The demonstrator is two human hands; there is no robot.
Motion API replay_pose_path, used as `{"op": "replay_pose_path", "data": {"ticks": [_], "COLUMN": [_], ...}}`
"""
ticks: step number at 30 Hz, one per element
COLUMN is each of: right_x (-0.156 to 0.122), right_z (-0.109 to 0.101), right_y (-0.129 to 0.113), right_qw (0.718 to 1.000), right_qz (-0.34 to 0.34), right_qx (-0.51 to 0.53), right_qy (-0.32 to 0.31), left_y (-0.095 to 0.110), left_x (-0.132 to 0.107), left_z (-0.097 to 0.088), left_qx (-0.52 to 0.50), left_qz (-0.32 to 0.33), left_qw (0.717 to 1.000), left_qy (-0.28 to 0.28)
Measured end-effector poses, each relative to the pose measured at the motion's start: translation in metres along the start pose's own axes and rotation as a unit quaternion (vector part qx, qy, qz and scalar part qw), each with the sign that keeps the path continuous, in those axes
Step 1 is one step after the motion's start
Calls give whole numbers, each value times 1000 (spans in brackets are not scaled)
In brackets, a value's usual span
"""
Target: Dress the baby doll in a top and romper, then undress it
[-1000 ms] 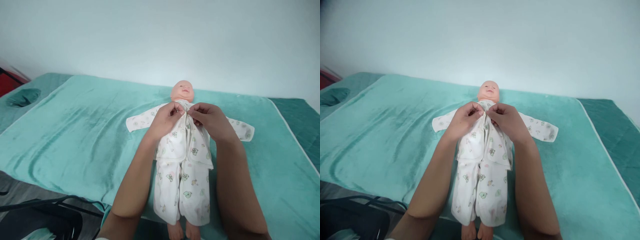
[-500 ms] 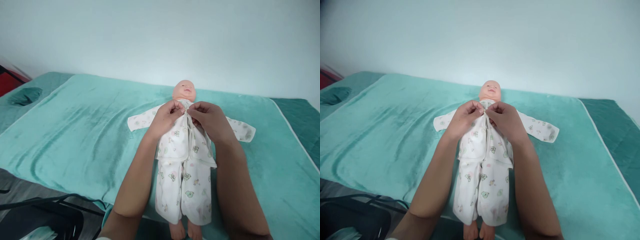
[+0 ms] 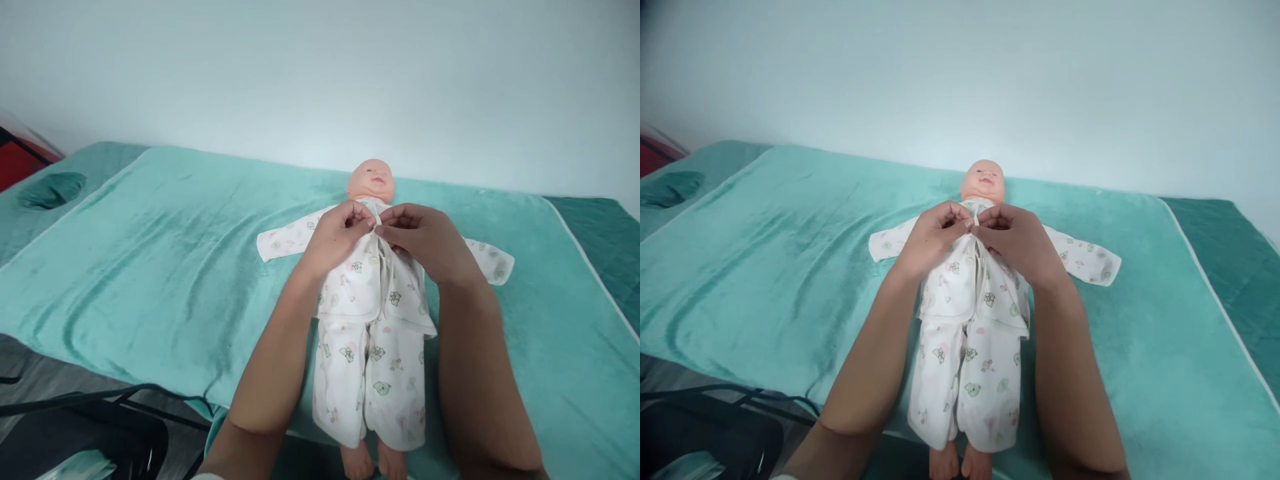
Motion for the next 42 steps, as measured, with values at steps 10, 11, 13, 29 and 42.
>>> {"op": "replay_pose_path", "data": {"ticks": [10,11,13,29,42], "right_x": [-5,-5,-7,-22,-54], "right_z": [3,4,6,16,22], "right_y": [-8,-9,-12,-24,-28], "right_qw": [994,992,989,956,887], "right_qz": [-12,-14,-24,-14,2], "right_qx": [-111,-123,-146,-294,-460], "right_qy": [10,12,16,9,-22], "left_y": [-1,0,1,-1,7], "left_x": [-1,-1,-1,-2,-3], "left_z": [-1,0,1,-1,-3], "left_qx": [-26,-24,-23,-35,49], "left_qz": [9,8,1,-16,-3], "left_qw": [999,1000,1000,998,998], "left_qy": [-15,-16,-21,-47,-50]}}
Point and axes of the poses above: each hand's wrist, its own x-axis towards the middle knuckle, its own z-axis out of the palm, y = z × x, the point moved 7 cm from there along x, towards the middle knuckle, and after that the axes turned 3 degrees about z, right-handed, at the moved point
